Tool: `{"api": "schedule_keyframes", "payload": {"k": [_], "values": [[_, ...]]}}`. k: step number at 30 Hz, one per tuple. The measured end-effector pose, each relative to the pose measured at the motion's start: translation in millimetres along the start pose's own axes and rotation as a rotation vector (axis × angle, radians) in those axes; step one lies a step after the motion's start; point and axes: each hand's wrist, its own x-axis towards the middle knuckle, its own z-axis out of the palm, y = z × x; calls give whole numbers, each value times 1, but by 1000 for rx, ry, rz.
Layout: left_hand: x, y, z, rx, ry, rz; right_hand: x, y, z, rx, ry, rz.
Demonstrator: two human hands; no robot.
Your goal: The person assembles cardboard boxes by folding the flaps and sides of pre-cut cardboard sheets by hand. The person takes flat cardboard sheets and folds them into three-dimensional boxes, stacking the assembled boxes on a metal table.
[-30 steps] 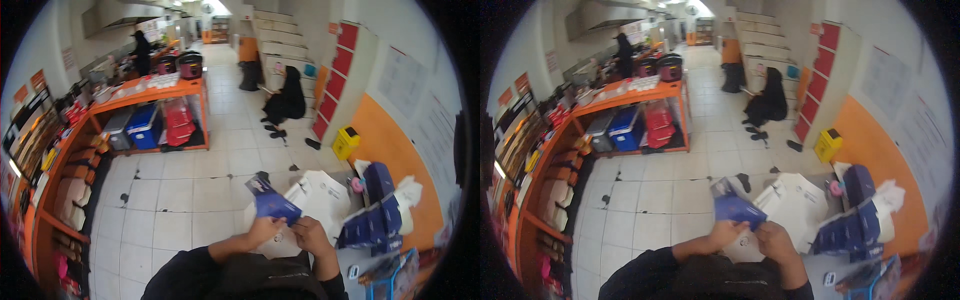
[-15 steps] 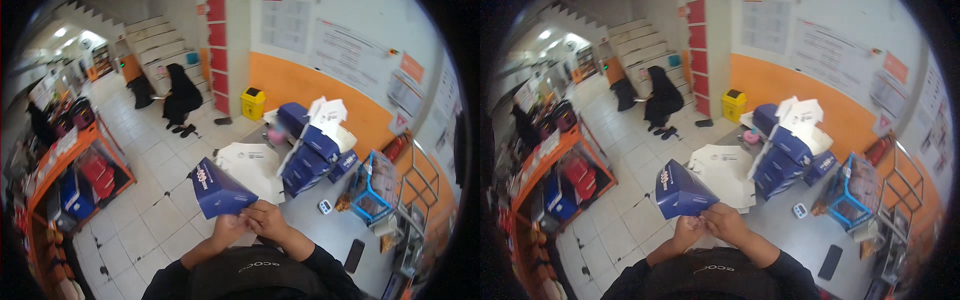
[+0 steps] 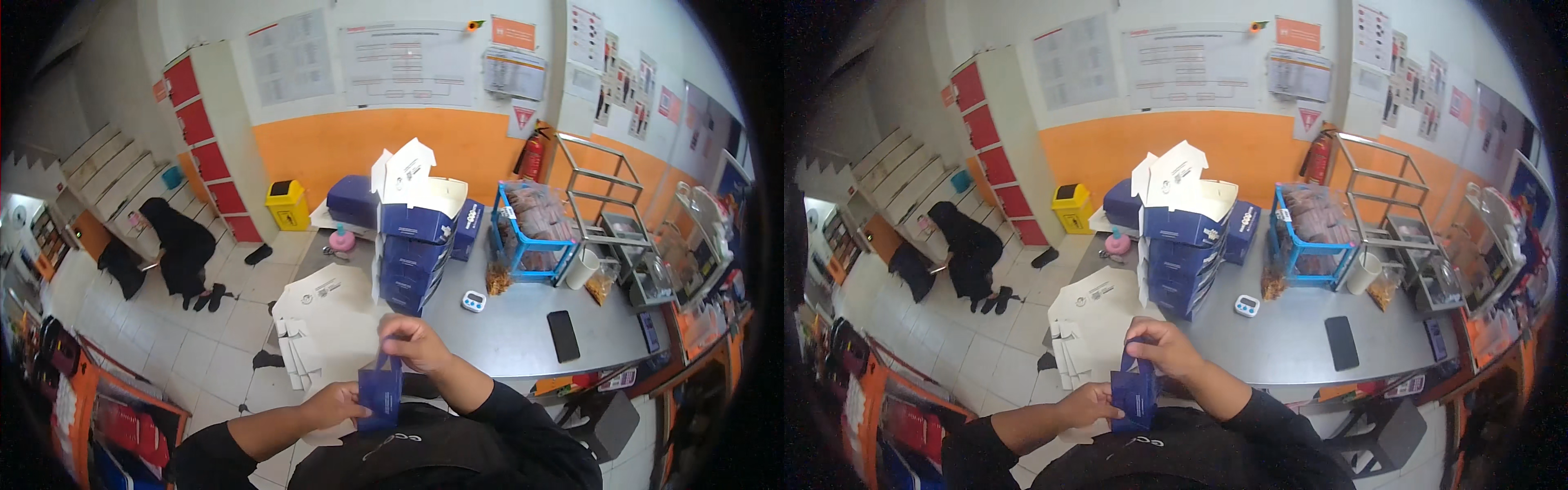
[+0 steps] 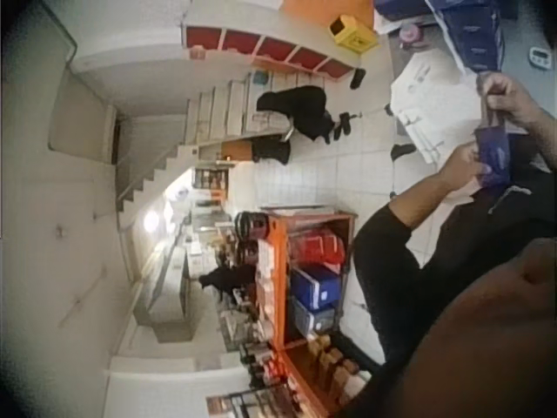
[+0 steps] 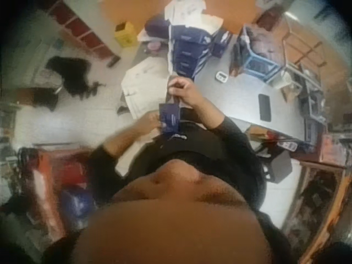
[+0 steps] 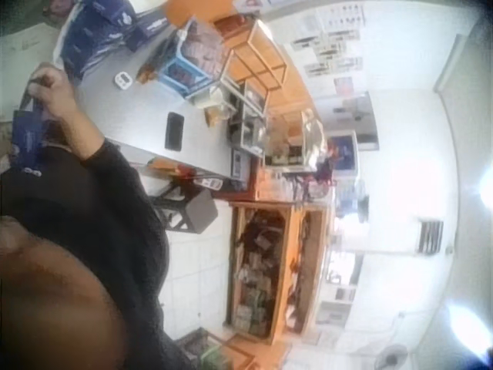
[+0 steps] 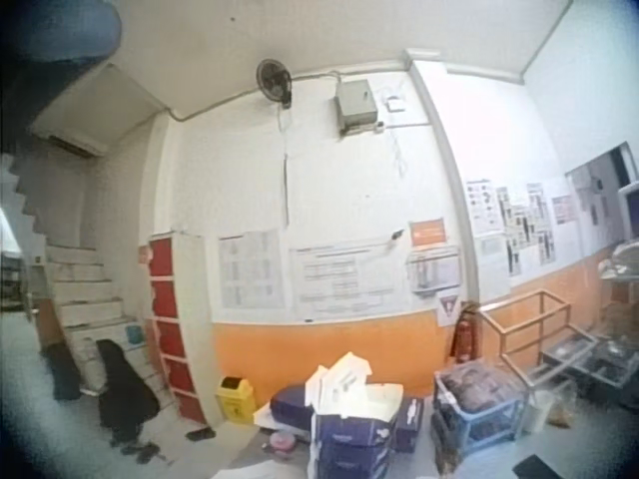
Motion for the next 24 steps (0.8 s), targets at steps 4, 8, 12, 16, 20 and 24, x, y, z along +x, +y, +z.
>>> {"api": "schedule_keyframes", "payload": {"k": [4,8,12,16,20,24], "values": [[-3,-18,-34,3,-140,-26,14,-8,25,-703,-418,-250],[-20,0,-52,108,-186,-119,25,-7,53,-785,-552,-168],[-28,3,-71,398,-293,4,28,16,77,-699,-650,-95],[-42,52,-90,901,-563,60,28,-2,104,-1072,-378,-70],[-74,116,-131,933,-22,823,20,-46,98,-1089,-358,-260],[-98,106,-175,222,661,1284,5,-132,77,-777,346,-495]]}}
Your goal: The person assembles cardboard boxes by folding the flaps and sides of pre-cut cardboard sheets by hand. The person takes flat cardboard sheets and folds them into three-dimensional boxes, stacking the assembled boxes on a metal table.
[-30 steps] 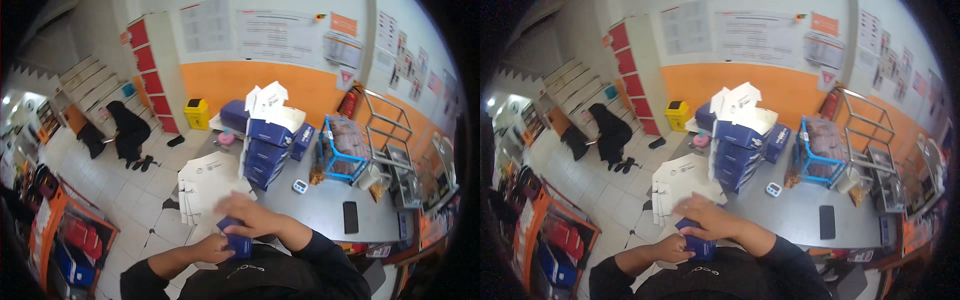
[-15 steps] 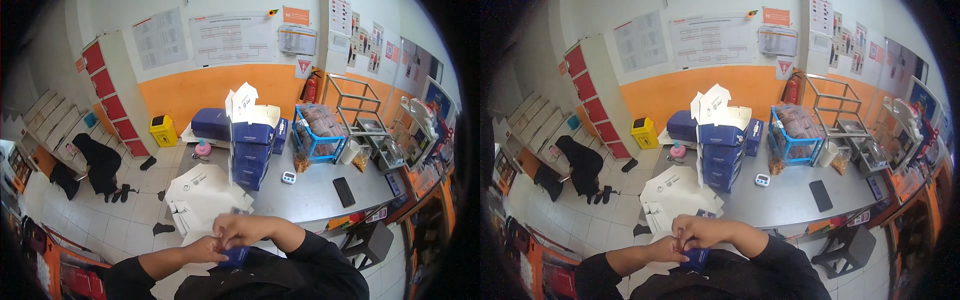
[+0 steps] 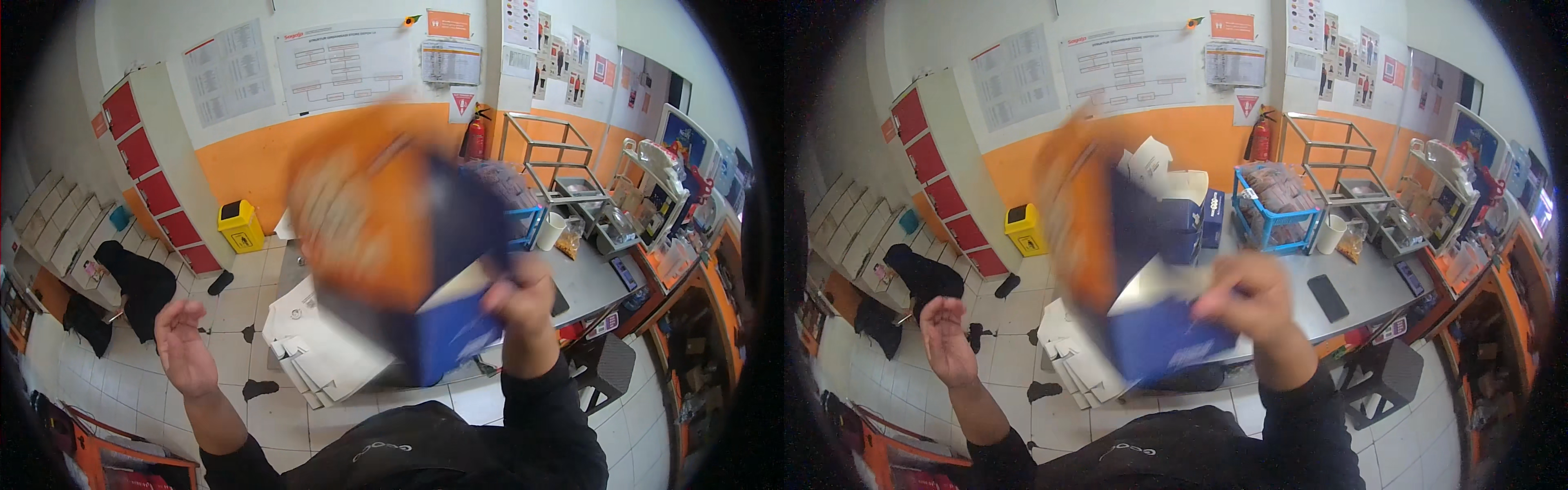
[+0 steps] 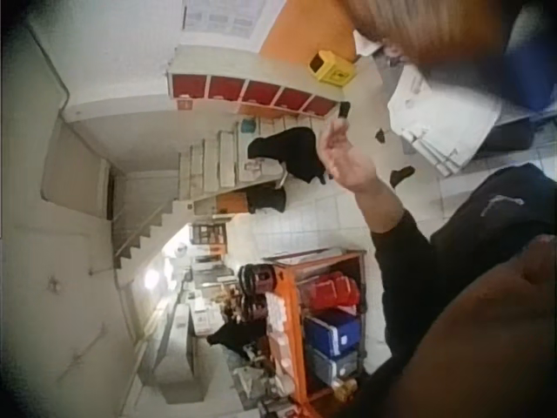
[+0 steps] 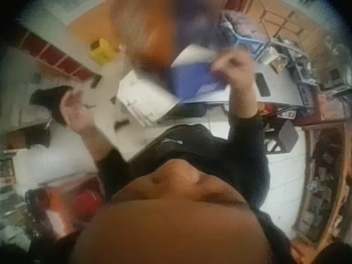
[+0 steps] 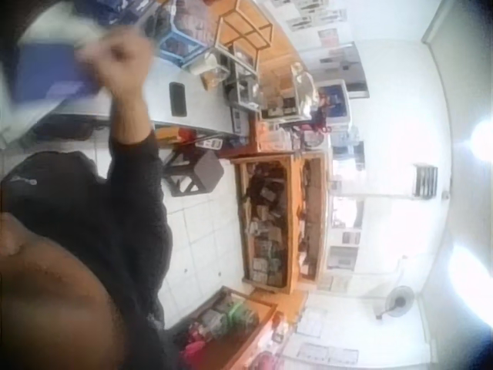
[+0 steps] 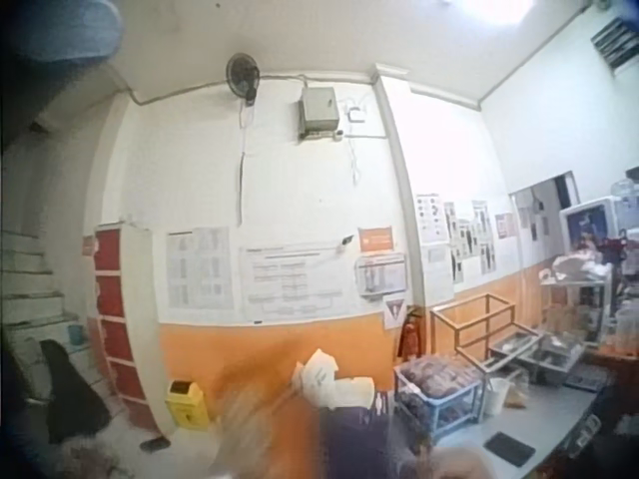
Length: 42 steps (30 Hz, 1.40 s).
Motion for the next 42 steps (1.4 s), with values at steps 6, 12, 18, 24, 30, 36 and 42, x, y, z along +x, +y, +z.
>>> {"api": "schedule_keyframes", "payload": {"k": [6,12,18,24,30,36,42], "values": [[-92,-52,33,11,-11,-640,91,33,-46,-287,471,-41],[-143,-77,88,-45,229,-842,164,134,-73,-161,336,73],[-175,-105,117,361,128,-799,178,256,-92,-528,16,392],[-214,-172,130,1066,-531,-636,159,268,-93,-678,-217,245],[-202,-203,125,1263,-1040,-934,144,231,-106,-655,34,-50],[-198,-227,112,1130,-1081,-851,96,195,-114,-579,105,-229],[-202,-227,103,1182,-1204,-865,2,200,-74,-263,-20,38]]}}
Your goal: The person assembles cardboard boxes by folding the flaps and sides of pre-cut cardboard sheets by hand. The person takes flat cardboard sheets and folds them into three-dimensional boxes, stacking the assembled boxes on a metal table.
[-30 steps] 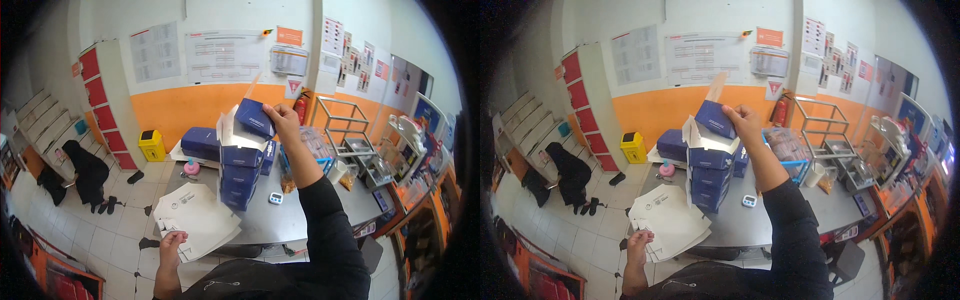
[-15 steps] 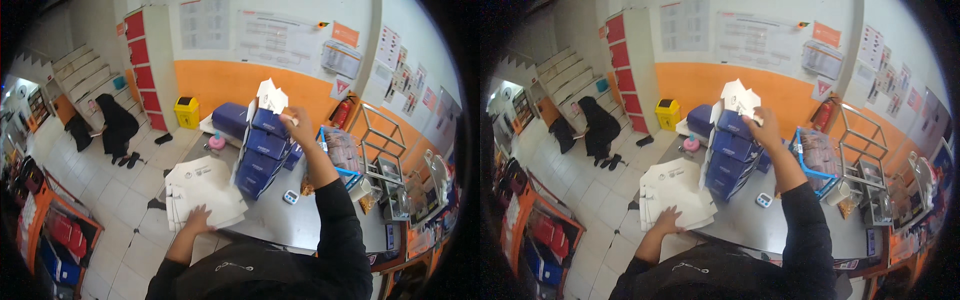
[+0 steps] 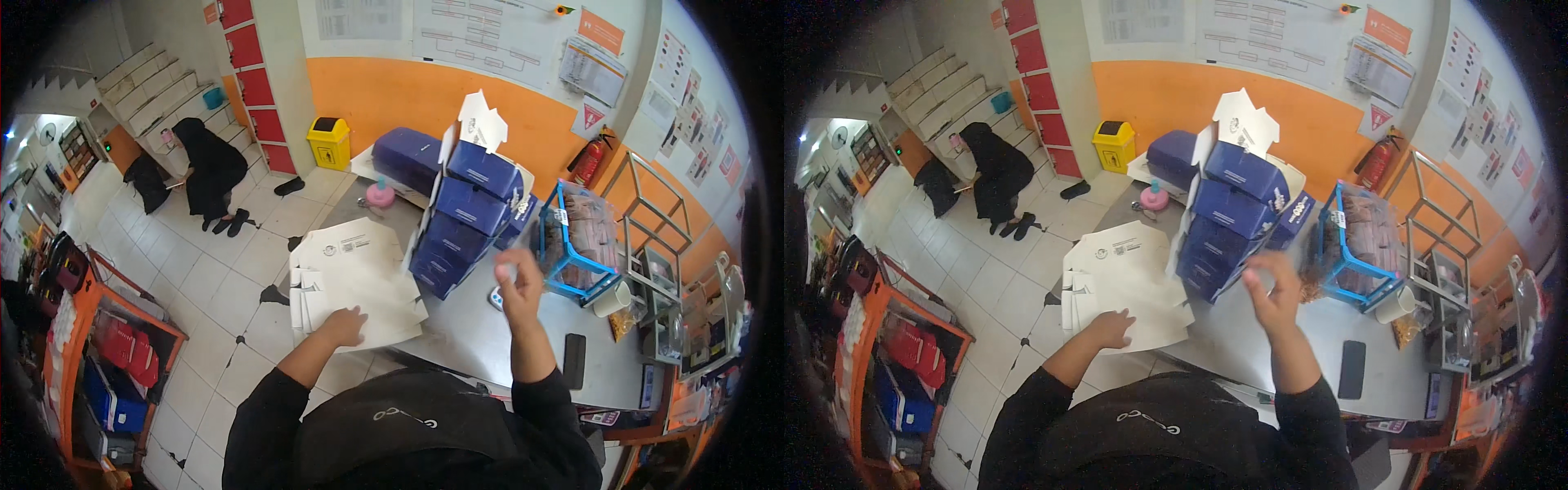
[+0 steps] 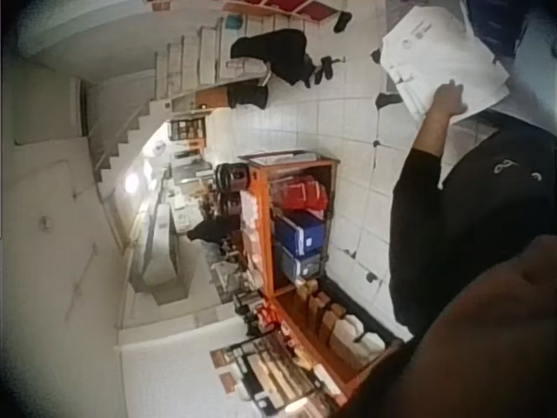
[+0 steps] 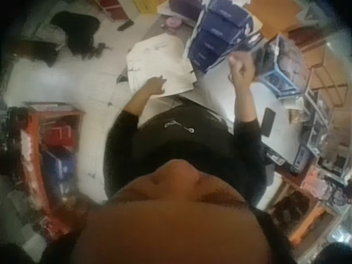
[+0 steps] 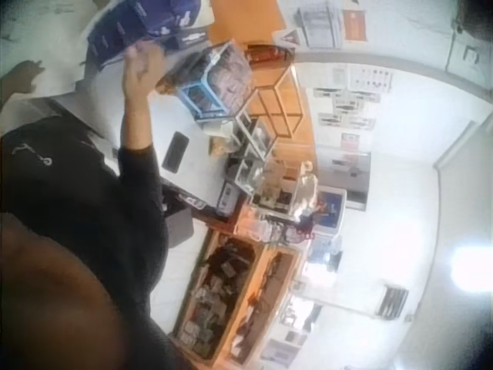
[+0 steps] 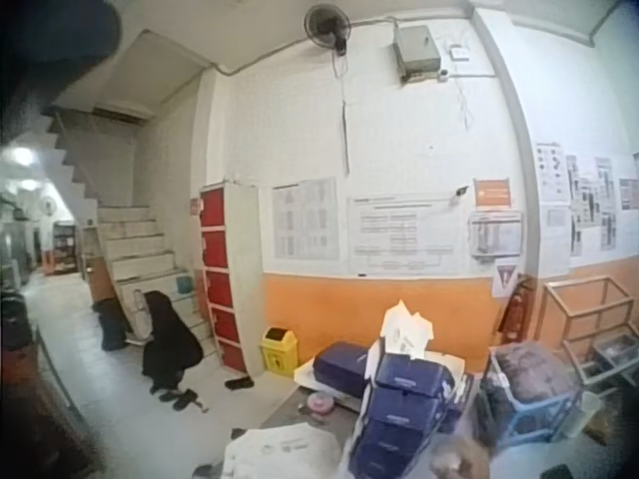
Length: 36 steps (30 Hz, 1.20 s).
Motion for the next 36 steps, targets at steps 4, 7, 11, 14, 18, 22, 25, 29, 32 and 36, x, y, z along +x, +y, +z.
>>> {"api": "schedule_keyframes", "payload": {"k": [4,7,11,14,18,22,25,29,32,36], "values": [[-7,6,-8,1,-11,112,-67,18,53,181,-411,460],[-15,11,-9,-11,47,116,-104,15,94,197,-594,540],[-22,17,1,-61,120,107,-108,-17,122,205,-716,560],[-35,10,-7,-151,147,51,-111,-23,133,228,-738,640],[-74,12,-42,-288,246,-199,-130,-6,147,705,-598,1151],[-110,9,-11,-225,783,-43,-105,-29,172,704,-375,1319],[-130,18,-6,-221,702,36,-110,-13,197,730,-344,1315],[-142,6,-1,-475,571,26,-143,4,223,594,-318,1140],[-151,-4,-13,-701,622,10,-131,-33,223,335,-464,889],[-167,-8,-43,-1963,692,206,-101,-99,209,84,-812,96]]}}
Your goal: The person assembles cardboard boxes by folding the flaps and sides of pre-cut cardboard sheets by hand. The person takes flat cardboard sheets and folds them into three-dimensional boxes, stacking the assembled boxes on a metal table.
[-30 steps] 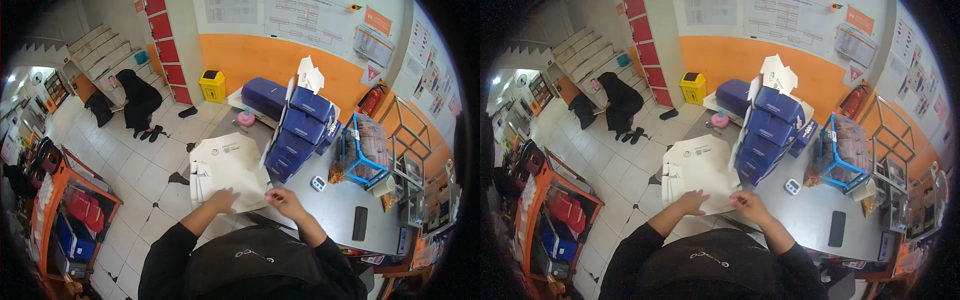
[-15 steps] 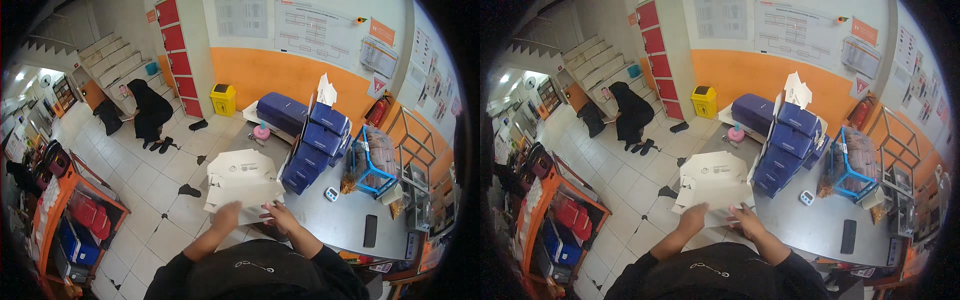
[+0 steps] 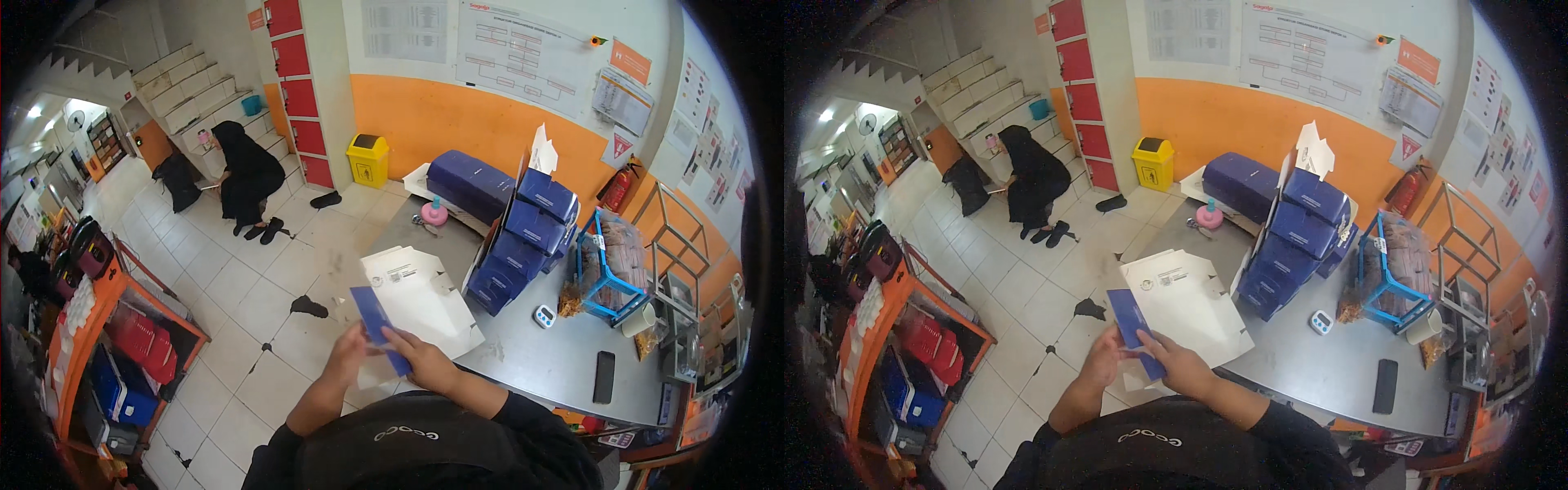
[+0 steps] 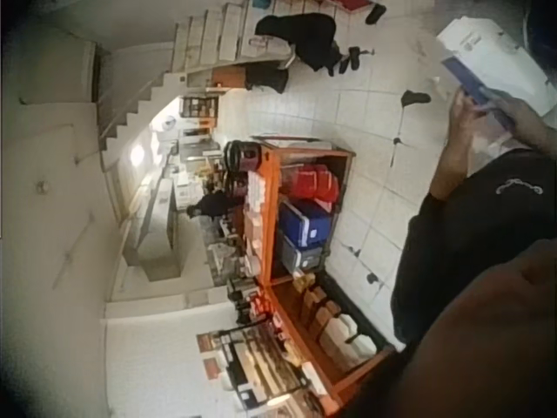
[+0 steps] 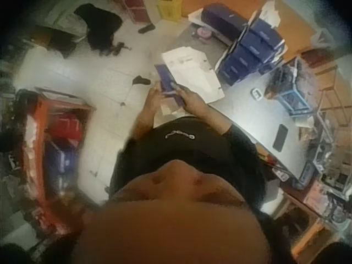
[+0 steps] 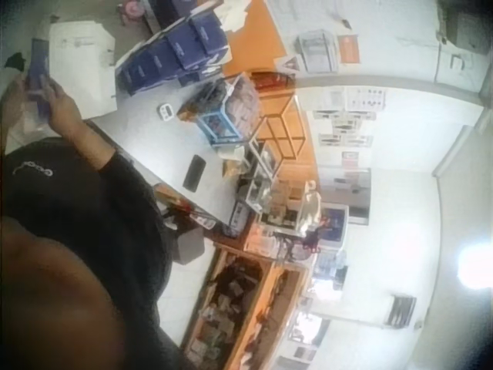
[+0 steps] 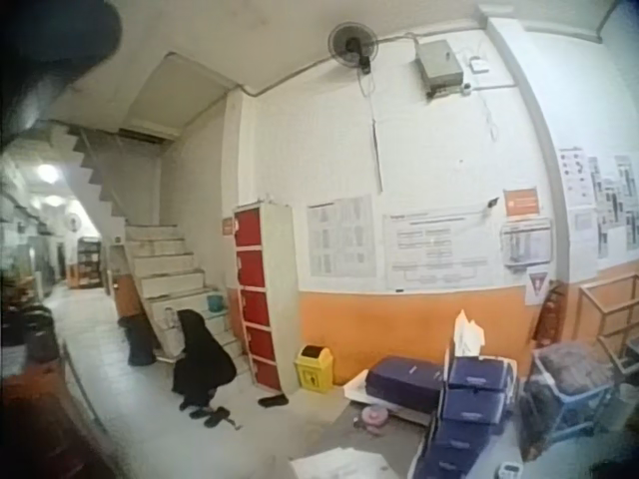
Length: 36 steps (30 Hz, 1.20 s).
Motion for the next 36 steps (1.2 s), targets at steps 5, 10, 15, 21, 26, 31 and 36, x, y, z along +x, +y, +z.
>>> {"api": "schedule_keyframes", "payload": {"k": [5,10,15,21,26,31,36], "values": [[-8,42,11,-4,178,118,-9,-8,-8,94,256,-113],[-25,44,30,-263,141,48,-12,-15,-36,-146,554,-588],[-33,38,59,122,183,44,-7,-17,-50,-278,353,-694],[-33,18,77,121,166,203,-7,-33,-41,-330,382,-553],[-41,33,73,144,-42,106,-5,-37,-47,-120,267,-523],[-54,48,83,641,-314,-318,5,-63,-68,14,130,-148],[-55,33,76,336,-350,-468,12,-50,-81,-20,-2,-209]]}}
